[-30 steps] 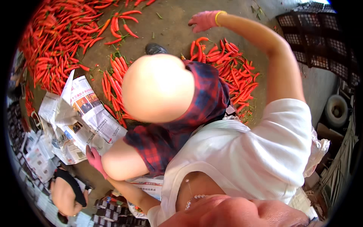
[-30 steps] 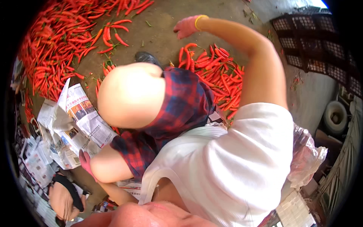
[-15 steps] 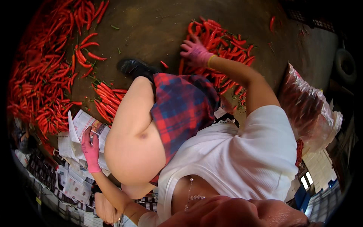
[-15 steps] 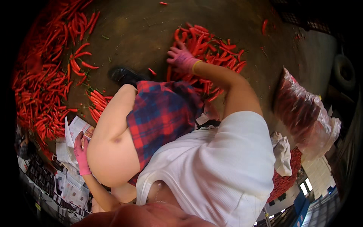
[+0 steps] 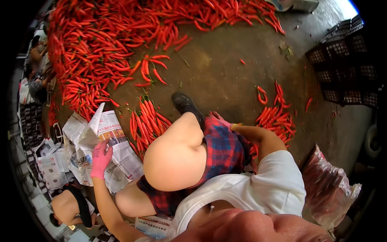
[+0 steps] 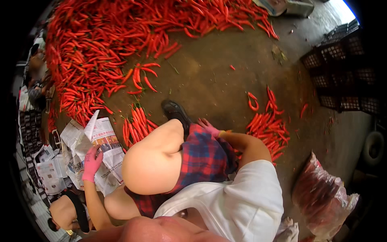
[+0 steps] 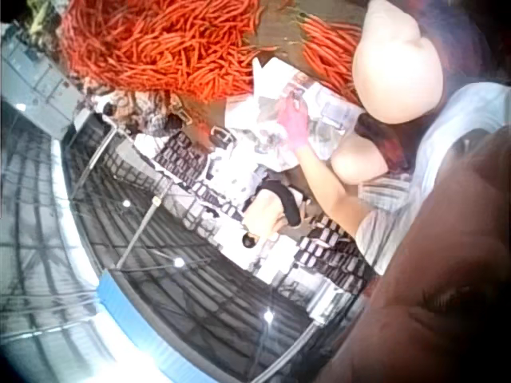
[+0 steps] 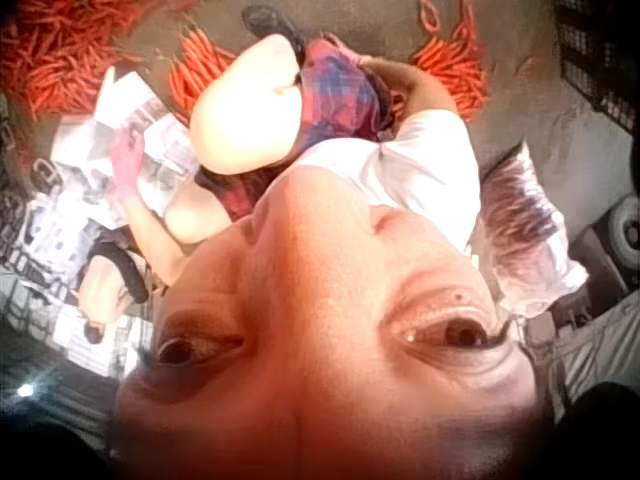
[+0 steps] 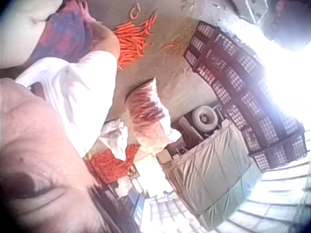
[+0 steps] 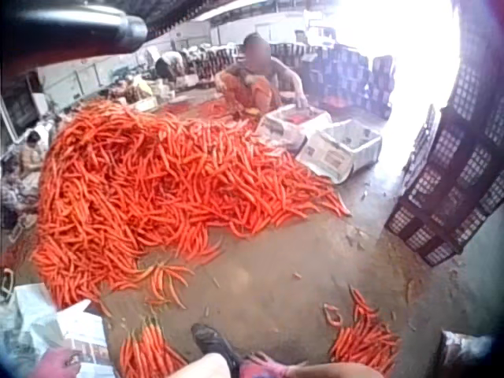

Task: The person sits on the floor and sorts red chilies by hand, gathering them into bundles and placing them into a newspaper-lined box. The person repeatedly picks up chilies, aligns them, and transfers them into the box.

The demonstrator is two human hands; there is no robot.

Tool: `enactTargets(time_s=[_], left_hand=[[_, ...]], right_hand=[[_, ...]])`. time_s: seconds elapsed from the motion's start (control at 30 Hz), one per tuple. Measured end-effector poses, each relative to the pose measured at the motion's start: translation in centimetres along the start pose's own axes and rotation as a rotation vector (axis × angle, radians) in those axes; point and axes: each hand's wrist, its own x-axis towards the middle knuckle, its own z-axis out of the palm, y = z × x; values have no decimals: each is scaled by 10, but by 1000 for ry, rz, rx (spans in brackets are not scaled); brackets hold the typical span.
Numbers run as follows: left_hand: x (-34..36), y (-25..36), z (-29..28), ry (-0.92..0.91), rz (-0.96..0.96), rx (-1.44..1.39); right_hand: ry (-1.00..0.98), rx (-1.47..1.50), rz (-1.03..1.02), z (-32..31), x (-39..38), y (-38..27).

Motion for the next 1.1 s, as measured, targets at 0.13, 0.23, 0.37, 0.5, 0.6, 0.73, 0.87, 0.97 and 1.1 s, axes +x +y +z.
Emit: enactTargets(time_s=[0.13, 0.23, 0.37, 0.5, 0.6, 0.73, 0.87, 0.97, 1.1], left_hand=[[-51, -13, -7, 88, -66, -99], [-66, -43, 21, 142, -68, -172], [-104, -72, 64, 114, -162, -273], [-99, -54, 87, 250, -89, -322], [-131, -72, 91, 328, -157, -432], [-135, -58, 117, 226, -392, -781], [-169, -77, 137, 227, -493, -871], [-168, -72, 151, 209, -406, -729], [-205, -16, 172, 353, -699, -1333]], right_hand=[[-310, 17, -10, -45, -36, -27], [-465, -21, 33, -51, -85, -35], [-733, -94, 25, -42, -159, -38], [-707, -3, 299, -42, -246, -19], [-477, -39, 144, -77, -186, -59], [-564, 128, 217, -68, -189, -54], [-690, 309, 293, -68, -208, -52], [-767, 390, 377, -71, -213, -23], [-830, 414, 366, -64, -135, 40]])
